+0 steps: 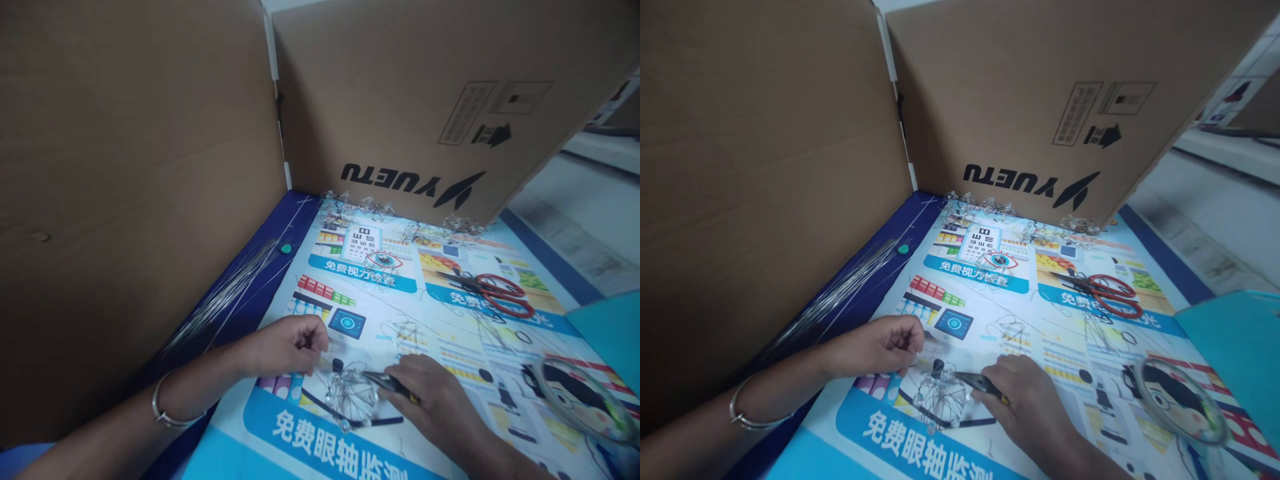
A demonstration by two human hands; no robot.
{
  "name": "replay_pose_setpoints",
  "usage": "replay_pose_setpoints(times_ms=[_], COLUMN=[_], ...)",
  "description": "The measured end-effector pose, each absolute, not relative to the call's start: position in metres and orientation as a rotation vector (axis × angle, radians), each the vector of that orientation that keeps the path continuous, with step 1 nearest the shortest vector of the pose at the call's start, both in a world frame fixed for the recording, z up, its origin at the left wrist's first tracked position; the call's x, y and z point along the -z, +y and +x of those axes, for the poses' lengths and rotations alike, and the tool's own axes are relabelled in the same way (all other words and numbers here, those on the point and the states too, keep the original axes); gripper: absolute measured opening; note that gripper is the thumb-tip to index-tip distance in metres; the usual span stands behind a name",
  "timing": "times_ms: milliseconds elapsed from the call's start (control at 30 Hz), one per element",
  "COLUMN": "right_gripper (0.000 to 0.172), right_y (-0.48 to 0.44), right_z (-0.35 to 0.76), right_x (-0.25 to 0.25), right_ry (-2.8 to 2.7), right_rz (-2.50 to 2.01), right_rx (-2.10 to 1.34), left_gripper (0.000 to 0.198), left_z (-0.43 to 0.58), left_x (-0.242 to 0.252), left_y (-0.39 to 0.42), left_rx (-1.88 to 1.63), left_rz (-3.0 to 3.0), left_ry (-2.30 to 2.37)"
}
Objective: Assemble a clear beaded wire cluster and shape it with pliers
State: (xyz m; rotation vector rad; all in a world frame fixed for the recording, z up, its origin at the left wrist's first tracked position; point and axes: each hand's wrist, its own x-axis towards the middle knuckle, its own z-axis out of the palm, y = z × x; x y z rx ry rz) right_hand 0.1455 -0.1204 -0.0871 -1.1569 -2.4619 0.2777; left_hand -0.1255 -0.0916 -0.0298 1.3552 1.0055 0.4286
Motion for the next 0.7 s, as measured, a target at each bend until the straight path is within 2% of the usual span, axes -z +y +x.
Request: replay_pose_setpoints(times_ms=[533,700], right_gripper=[0.023,0.028], right_y=[-0.1261,-0.1279], right_z=[0.1465,0.1479], right_x=[0.0915,0.0913], right_ry=[-2.454,-2.455], right_rz=[-1.149,-1.137], right_rx=[-0.288,-0.256], left_gripper=[0.007,0.007], left_z=[-0.1235,-0.1227], left_x=[0.0341,0.037], left_y=[-0.0946,-0.0959], left_rx=[-0.576,-0.612], left_rz=[1.385,1.388], left_ry=[1.01,1.016])
